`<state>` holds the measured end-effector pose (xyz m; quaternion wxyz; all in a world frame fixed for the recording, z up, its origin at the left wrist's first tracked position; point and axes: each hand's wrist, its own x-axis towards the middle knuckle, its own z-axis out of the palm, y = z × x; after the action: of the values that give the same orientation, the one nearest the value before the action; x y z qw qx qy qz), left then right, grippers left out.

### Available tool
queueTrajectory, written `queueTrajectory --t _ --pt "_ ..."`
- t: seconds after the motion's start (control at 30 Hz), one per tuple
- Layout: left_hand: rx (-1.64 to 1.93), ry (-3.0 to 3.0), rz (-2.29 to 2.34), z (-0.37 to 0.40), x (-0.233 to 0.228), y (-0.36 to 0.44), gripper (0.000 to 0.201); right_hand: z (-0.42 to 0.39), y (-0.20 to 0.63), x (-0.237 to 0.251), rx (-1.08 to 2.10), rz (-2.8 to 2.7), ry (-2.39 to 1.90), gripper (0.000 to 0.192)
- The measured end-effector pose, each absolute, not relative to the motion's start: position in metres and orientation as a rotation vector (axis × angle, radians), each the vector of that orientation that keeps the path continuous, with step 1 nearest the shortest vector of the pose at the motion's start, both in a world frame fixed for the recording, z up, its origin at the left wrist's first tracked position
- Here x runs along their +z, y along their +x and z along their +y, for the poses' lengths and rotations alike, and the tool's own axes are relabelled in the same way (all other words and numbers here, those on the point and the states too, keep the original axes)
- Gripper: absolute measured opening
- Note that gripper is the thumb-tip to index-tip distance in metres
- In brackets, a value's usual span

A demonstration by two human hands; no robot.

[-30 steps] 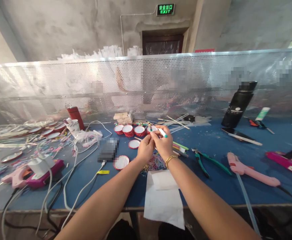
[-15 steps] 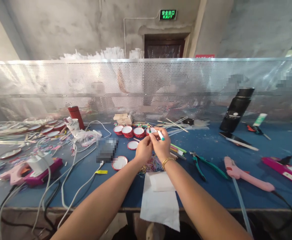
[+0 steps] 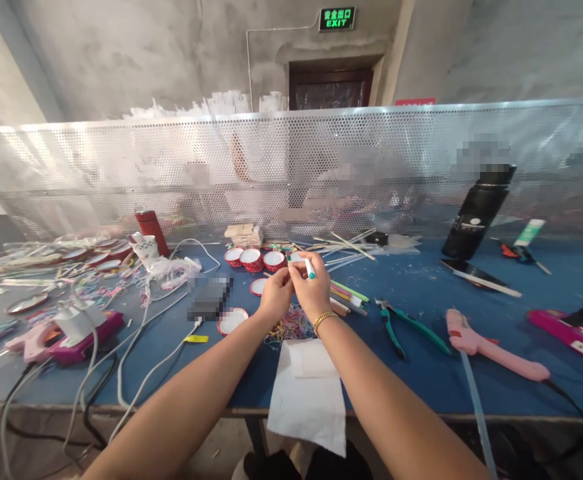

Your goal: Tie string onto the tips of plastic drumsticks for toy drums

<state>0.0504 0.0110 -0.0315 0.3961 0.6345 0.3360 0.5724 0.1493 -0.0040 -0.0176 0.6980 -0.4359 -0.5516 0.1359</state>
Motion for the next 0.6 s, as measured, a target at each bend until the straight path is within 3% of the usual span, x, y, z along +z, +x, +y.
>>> queueTrajectory --t 0.6 --pt "1.470 1.745 0.954 0.0093 -0.0328 0.0467 0.021 0.0000 0.1460 -0.0196 0.272 -1.273 -0.974 0.022"
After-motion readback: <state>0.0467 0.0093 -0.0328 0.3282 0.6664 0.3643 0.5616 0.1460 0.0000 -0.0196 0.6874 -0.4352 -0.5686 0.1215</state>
